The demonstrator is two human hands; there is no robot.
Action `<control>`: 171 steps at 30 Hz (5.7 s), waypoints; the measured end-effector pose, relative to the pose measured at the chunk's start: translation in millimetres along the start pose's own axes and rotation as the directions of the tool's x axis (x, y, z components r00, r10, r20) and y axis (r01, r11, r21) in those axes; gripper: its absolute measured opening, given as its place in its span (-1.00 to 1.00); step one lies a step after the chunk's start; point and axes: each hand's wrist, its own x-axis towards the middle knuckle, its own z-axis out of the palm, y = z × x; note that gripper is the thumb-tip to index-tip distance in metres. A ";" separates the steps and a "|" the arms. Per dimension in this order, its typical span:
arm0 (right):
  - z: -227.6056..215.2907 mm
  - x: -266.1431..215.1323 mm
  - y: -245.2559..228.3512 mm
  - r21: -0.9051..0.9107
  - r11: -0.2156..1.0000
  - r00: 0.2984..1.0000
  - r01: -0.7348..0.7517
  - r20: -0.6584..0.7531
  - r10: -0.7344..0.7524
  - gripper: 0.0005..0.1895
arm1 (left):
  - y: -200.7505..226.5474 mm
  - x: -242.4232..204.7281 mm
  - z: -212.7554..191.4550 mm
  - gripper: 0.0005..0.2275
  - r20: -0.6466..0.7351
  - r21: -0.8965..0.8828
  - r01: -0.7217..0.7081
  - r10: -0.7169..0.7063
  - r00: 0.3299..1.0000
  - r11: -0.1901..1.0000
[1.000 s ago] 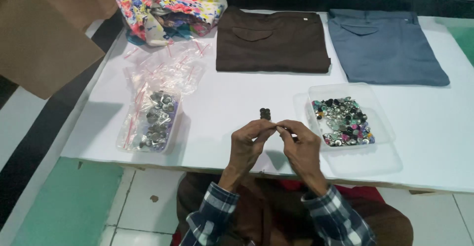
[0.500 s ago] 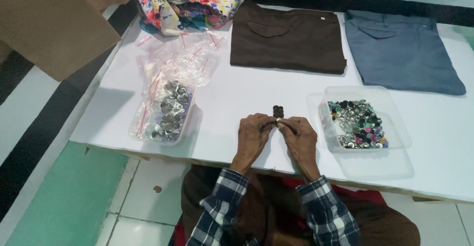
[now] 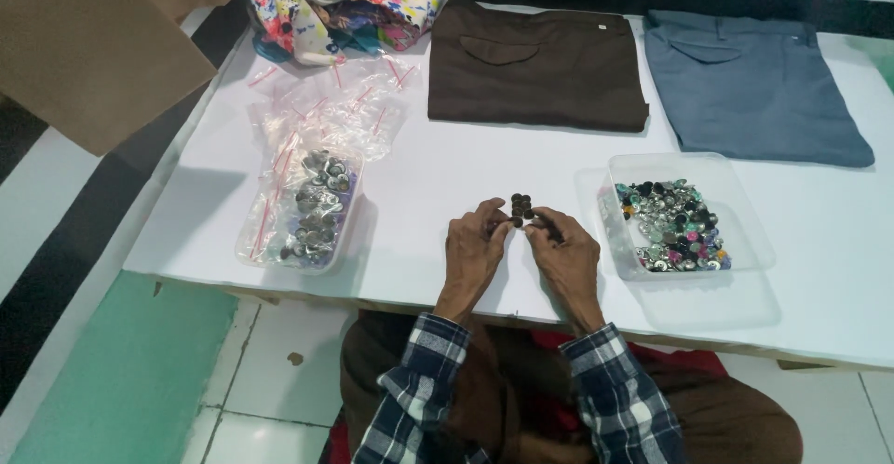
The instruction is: Sorting small black plastic garment accessories and placing them into a plastic storage container
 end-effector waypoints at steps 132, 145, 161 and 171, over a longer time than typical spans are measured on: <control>-149.5 101.7 28.3 -0.655 0.518 0.710 0.550 0.693 0.122 -0.56 | 71.1 93.5 128.6 -0.79 0.517 0.086 -0.428 0.327 0.791 0.900; -164.1 99.0 -5.5 -0.726 0.548 0.867 0.415 0.499 0.004 -0.74 | 58.8 85.6 140.4 -0.73 0.482 0.079 -0.433 0.346 0.805 0.898; -187.4 114.7 34.7 -0.148 0.988 0.890 0.051 0.456 0.023 -0.81 | 90.0 81.9 120.8 -0.76 0.560 0.118 -0.410 0.281 0.780 0.904; -173.9 119.3 18.5 -0.668 0.696 0.891 0.264 0.445 0.089 -0.70 | 74.7 76.5 139.8 -0.83 0.497 0.260 -0.432 0.263 0.827 0.864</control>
